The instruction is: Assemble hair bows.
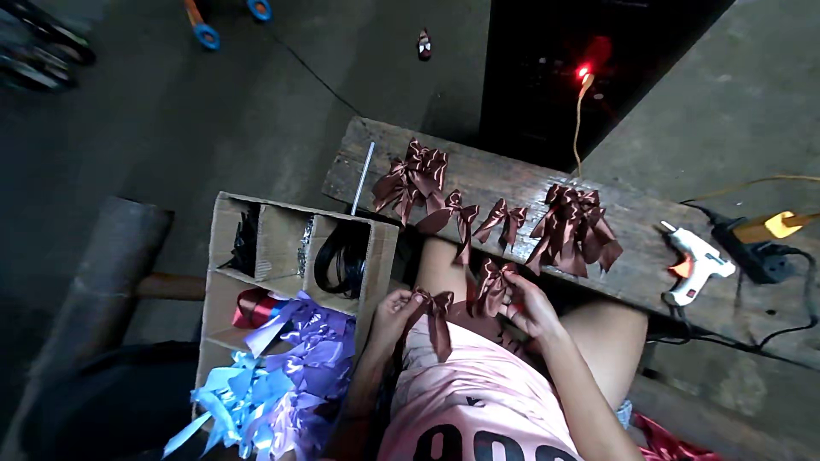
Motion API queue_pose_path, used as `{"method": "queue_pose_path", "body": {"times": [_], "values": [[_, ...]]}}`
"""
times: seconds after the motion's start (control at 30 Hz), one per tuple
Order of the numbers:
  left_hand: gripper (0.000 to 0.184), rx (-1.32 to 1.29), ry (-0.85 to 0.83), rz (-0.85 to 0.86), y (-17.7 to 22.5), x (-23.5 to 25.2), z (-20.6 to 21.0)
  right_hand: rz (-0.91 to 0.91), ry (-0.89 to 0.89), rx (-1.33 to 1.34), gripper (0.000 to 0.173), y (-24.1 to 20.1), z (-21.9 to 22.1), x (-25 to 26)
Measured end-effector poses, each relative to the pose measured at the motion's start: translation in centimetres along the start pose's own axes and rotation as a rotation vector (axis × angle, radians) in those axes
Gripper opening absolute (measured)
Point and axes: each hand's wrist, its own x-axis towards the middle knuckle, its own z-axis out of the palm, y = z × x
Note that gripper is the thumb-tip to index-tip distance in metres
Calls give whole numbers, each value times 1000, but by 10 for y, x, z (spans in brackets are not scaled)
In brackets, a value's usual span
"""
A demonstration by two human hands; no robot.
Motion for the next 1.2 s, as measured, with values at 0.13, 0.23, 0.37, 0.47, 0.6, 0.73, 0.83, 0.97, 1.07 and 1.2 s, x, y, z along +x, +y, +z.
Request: {"method": "queue_pose_path", "body": {"times": [0.13,0.23,0.37,0.47,0.6,0.73,0.83,0.97,1.07,1.2], "values": [[14,-254,35,-209,10,12,3,3,39,-17,25,1,0,2],[15,-275,29,-213,13,15,6,7,53,-20,25,0,0,2],[13,-395,-15,-166,13,16,4,13,40,-6,23,0,-2,2],[26,-571,-88,-114,13,17,2,-56,36,-17,20,-4,0,-3],[22,-571,-69,-103,24,30,12,-320,72,-113,15,-19,-1,-18],[23,-505,-64,-77,40,50,30,-518,158,-133,11,-47,2,-25],[26,-422,-61,-34,50,60,41,-577,199,-167,12,-63,4,-21],[29,-374,-84,-48,45,68,50,-584,261,-573,24,-71,12,6],[32,-171,-15,-42,40,65,56,-599,300,-975,26,-73,30,27],[39,150,-65,149,31,66,65,-529,423,-1277,30,-65,49,56]]}}
